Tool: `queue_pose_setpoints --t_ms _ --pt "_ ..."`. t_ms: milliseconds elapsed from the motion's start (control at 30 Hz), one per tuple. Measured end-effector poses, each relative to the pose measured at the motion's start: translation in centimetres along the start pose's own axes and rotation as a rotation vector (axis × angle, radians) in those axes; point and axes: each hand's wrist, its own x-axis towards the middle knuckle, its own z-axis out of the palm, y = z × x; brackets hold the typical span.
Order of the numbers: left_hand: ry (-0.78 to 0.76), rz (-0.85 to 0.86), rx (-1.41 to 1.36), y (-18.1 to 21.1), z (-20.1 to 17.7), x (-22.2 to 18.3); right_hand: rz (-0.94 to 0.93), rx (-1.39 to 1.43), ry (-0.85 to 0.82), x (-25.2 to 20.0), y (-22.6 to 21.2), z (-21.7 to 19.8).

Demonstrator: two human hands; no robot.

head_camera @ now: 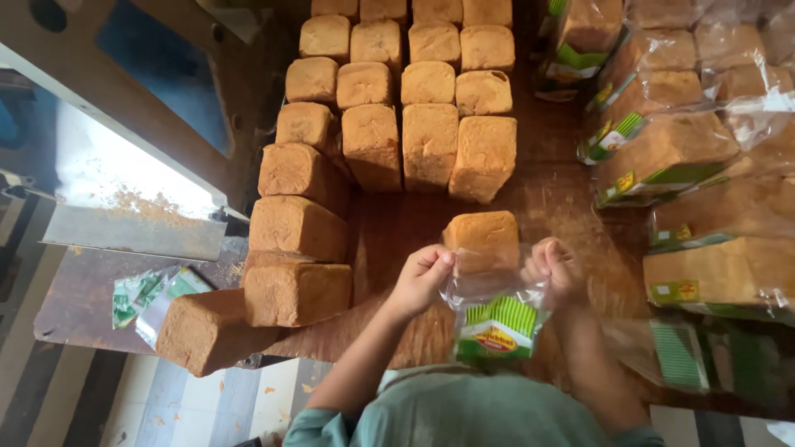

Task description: The recorder is packing whole loaves of baked bread into individual plastic bags on a wooden production table.

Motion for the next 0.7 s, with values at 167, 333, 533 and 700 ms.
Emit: queue_pose_setpoints --t_ms 167,333,533,700 --pt "0.313 0.049 0.024 0.2 1.3 2.9 0.068 -0.432 0.341 1.9 1.4 -2.3" --pt "0.518 0.106 0.258 0.0 0.3 6.1 -0.017 -0.564 0.369 4.4 2.3 -2.0" --pt "0.466 0.087 0.092 -0.1 0.4 7.9 0.139 -0.602 0.453 5.7 1.1 3.1" --pt "0.605 -0.022 0.242 -2.8 -0.9 9.2 0.143 -0.461 0.382 5.7 5.9 -11.1"
